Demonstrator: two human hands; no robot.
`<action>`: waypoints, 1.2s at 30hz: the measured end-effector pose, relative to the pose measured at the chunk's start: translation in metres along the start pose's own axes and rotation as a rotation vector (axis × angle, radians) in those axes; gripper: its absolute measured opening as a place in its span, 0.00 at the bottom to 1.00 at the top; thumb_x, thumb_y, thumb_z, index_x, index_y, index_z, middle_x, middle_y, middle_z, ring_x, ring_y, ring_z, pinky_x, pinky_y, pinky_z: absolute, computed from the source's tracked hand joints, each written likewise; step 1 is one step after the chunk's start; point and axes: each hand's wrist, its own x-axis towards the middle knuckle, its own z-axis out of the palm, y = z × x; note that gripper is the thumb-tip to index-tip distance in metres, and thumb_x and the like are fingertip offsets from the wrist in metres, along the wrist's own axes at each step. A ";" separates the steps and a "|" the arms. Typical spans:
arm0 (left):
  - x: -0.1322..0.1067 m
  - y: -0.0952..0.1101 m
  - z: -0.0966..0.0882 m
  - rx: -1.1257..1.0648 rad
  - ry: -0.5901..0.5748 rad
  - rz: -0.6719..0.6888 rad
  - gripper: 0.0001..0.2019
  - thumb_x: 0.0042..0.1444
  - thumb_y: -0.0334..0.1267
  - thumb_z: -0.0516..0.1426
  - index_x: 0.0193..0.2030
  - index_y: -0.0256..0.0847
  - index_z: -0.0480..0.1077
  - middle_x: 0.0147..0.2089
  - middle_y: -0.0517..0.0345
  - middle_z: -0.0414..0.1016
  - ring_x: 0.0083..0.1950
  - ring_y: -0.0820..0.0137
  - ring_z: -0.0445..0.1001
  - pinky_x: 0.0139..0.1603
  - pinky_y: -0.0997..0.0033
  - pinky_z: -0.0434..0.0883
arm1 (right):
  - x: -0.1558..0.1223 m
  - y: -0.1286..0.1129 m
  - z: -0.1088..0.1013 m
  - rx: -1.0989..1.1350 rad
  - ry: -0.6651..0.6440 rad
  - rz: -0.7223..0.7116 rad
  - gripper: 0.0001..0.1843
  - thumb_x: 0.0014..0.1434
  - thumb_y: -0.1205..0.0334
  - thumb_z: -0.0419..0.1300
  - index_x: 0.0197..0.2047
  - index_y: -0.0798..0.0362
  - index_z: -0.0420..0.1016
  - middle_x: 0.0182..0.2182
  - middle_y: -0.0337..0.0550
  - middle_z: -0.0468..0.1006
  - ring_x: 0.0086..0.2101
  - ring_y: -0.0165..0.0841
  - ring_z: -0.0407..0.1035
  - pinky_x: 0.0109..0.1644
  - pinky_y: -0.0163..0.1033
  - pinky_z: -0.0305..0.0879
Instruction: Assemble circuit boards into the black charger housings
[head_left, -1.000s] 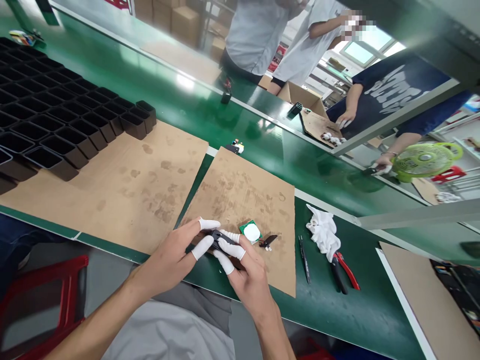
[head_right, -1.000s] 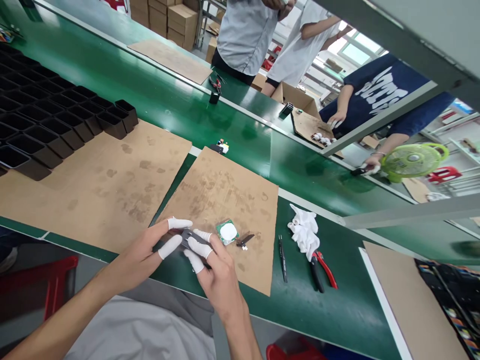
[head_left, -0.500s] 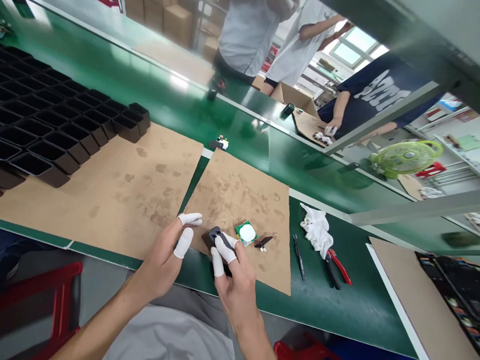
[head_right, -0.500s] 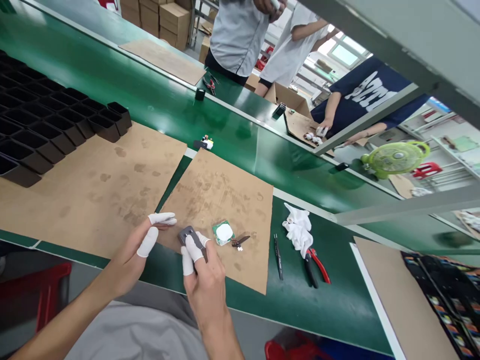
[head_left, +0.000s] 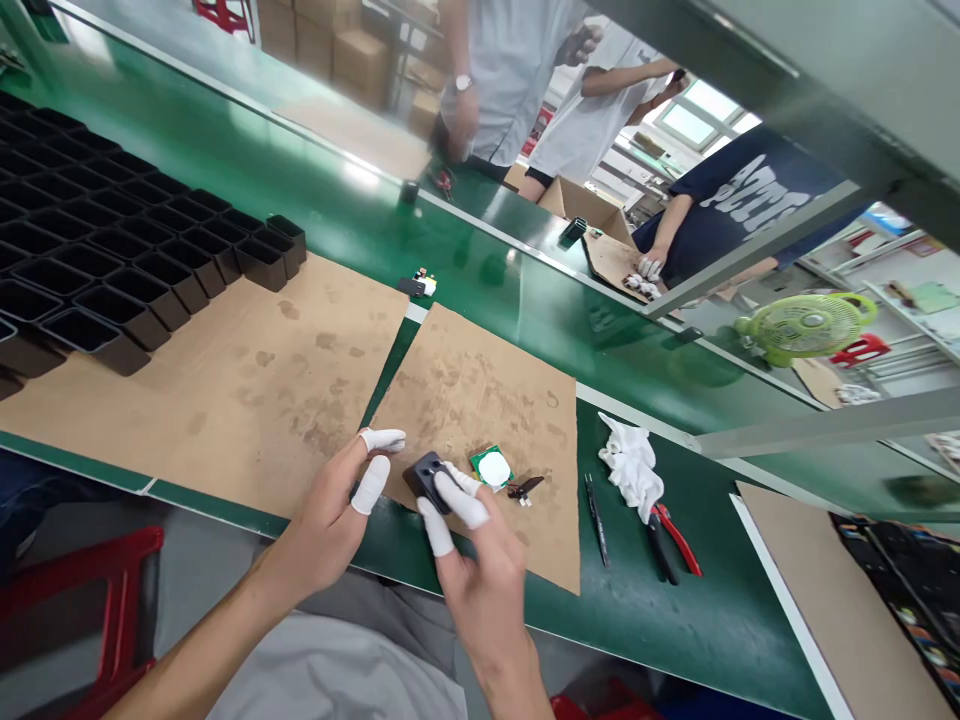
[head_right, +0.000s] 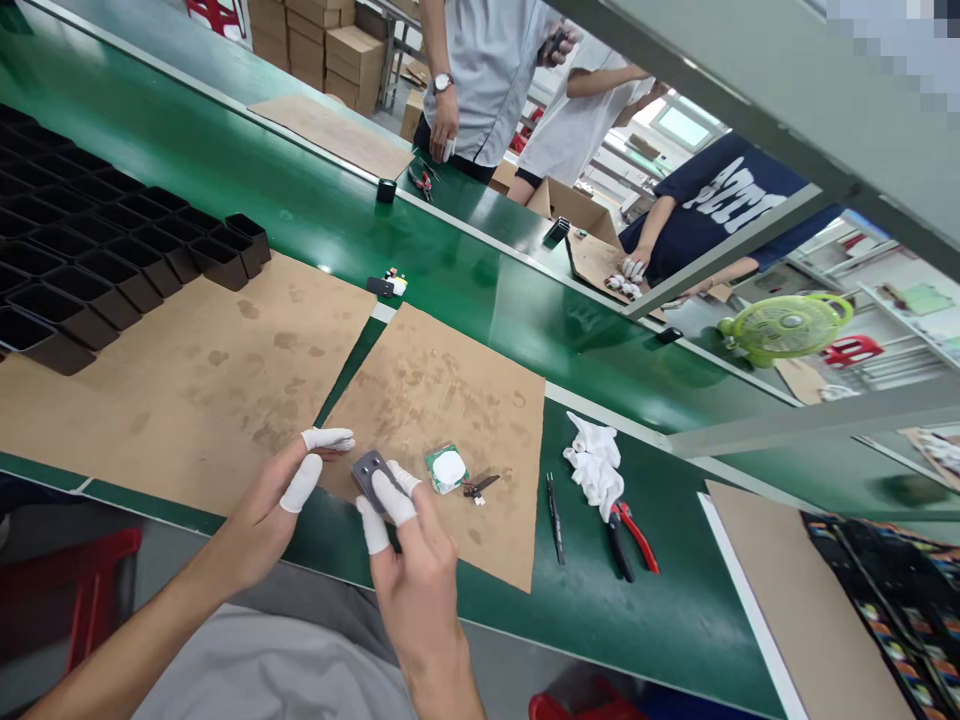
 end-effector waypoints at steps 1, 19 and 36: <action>0.000 0.001 0.000 0.000 0.004 0.003 0.31 0.80 0.67 0.48 0.69 0.46 0.75 0.75 0.43 0.78 0.77 0.49 0.75 0.82 0.40 0.68 | -0.001 0.001 0.003 0.000 -0.009 0.006 0.29 0.76 0.75 0.65 0.73 0.42 0.80 0.57 0.51 0.88 0.58 0.45 0.86 0.62 0.48 0.87; -0.002 -0.005 0.001 0.006 0.033 -0.010 0.34 0.80 0.68 0.46 0.73 0.46 0.73 0.76 0.42 0.76 0.79 0.49 0.71 0.85 0.39 0.62 | -0.015 0.006 0.012 -0.074 0.059 0.037 0.25 0.77 0.74 0.63 0.71 0.44 0.82 0.55 0.54 0.88 0.58 0.45 0.86 0.58 0.45 0.87; 0.000 -0.001 -0.001 0.146 -0.062 0.072 0.26 0.79 0.59 0.56 0.73 0.48 0.74 0.77 0.45 0.76 0.78 0.49 0.74 0.82 0.44 0.70 | -0.030 0.017 0.019 0.062 0.147 0.296 0.22 0.75 0.59 0.72 0.69 0.47 0.83 0.58 0.54 0.90 0.55 0.49 0.88 0.62 0.55 0.88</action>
